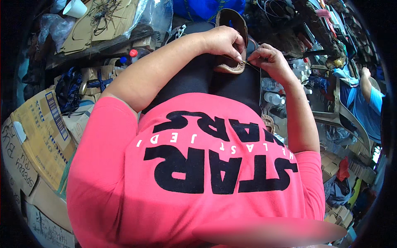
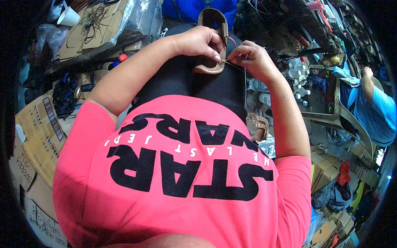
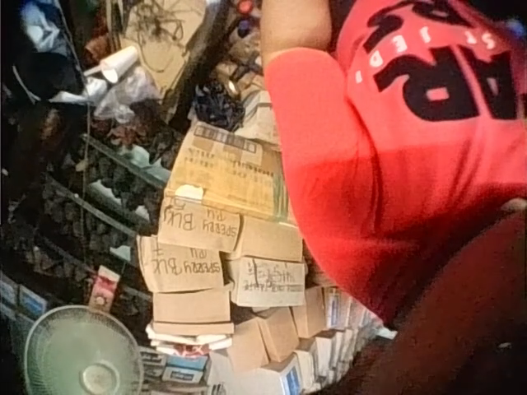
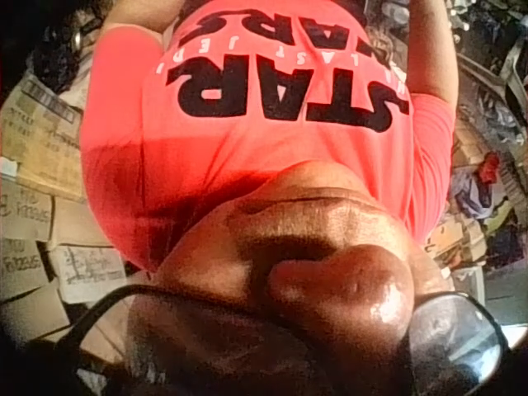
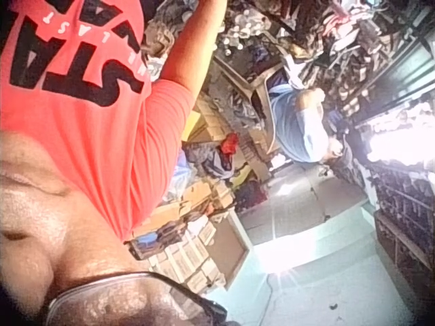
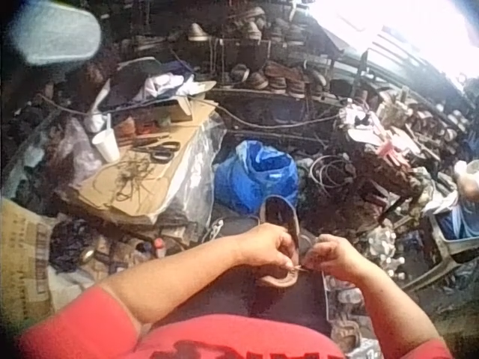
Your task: The recorder is lacing a brown leather shoe with a long lace.
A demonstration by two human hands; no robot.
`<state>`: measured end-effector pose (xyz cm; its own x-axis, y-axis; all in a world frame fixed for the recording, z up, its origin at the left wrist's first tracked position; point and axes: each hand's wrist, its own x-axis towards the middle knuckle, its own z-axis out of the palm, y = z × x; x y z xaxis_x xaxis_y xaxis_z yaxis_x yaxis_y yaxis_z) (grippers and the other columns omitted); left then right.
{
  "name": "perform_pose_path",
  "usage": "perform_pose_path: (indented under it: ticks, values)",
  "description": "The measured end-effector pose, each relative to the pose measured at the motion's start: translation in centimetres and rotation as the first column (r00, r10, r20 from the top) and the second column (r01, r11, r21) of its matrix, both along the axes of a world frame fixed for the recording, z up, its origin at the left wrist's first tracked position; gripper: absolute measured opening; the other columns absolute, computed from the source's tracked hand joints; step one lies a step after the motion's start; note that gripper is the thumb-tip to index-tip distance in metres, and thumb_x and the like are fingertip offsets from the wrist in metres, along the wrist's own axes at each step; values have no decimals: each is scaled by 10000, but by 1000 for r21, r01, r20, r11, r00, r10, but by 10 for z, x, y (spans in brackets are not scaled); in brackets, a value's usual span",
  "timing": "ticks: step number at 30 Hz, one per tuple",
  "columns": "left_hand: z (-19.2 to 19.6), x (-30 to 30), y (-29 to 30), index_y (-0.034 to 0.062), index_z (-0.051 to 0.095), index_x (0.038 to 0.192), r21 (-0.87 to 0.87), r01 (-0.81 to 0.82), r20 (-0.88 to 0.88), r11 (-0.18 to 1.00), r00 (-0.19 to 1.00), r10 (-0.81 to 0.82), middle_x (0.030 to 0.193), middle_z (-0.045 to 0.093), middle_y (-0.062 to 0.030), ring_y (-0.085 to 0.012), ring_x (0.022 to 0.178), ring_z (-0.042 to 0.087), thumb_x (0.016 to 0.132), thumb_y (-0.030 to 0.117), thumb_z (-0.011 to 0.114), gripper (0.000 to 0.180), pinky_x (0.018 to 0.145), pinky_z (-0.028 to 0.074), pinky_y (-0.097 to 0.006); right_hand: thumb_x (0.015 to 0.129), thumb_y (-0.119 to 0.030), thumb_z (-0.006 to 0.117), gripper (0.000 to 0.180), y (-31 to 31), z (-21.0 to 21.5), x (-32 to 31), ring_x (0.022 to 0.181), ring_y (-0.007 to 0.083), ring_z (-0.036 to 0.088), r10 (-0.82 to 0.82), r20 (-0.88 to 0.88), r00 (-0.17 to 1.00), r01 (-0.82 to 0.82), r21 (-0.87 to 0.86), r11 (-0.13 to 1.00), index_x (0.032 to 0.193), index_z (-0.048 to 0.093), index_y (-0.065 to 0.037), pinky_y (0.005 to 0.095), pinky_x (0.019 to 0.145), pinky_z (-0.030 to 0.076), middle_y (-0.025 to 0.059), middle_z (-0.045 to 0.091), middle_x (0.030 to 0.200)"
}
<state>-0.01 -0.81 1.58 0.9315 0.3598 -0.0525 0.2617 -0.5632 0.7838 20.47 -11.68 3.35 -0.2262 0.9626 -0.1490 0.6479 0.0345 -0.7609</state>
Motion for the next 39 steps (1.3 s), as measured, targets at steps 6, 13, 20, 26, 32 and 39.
perform_pose_path:
  ticks: [6,13,20,26,32,39]
  values:
    - [-6,-3,2,13,690,967,-252,34,5,967,999,-33,964,629,-109,-208,888,615,755,198,731,284,813,476,-298,750,3,704,158,-14,-8,-12,772,110,579,-69,-110,991,77,66,995,881,709,-85,251,695,471,18,579,819]
    - [1,-6,-1,68,690,1047,-143,140,-25,980,989,-145,975,604,-122,-221,949,590,790,140,691,267,855,446,-309,748,-15,682,198,-31,2,-23,731,223,614,-41,109,993,12,253,967,916,709,-116,302,639,485,69,588,824]
    - [1,-7,-3,94,699,1026,75,179,-91,981,981,-172,975,614,-133,-248,931,614,749,111,711,277,827,464,-333,769,-19,536,185,-22,45,-59,838,333,611,121,690,714,-353,205,913,865,685,-72,459,739,475,139,602,902]
    - [-17,1,3,102,717,944,86,48,60,995,997,-53,850,693,-121,-257,805,675,678,46,699,273,742,518,-340,771,-43,564,146,-13,33,-57,866,358,617,115,586,802,-257,165,952,848,686,-66,460,783,487,171,601,915]
    - [-21,0,3,100,717,908,88,-18,94,996,996,9,940,661,-105,-255,872,655,645,67,738,266,775,515,-336,746,-10,620,146,-11,21,-51,794,335,619,82,496,864,-194,179,965,872,681,-52,378,702,498,158,610,873]
    - [8,-34,-44,81,615,1080,346,-402,284,848,906,314,1071,594,-134,-305,990,600,684,132,744,419,855,481,-369,834,-241,685,231,-24,2,-37,699,150,584,-201,-139,970,201,-15,979,845,661,-12,275,694,476,36,608,725]
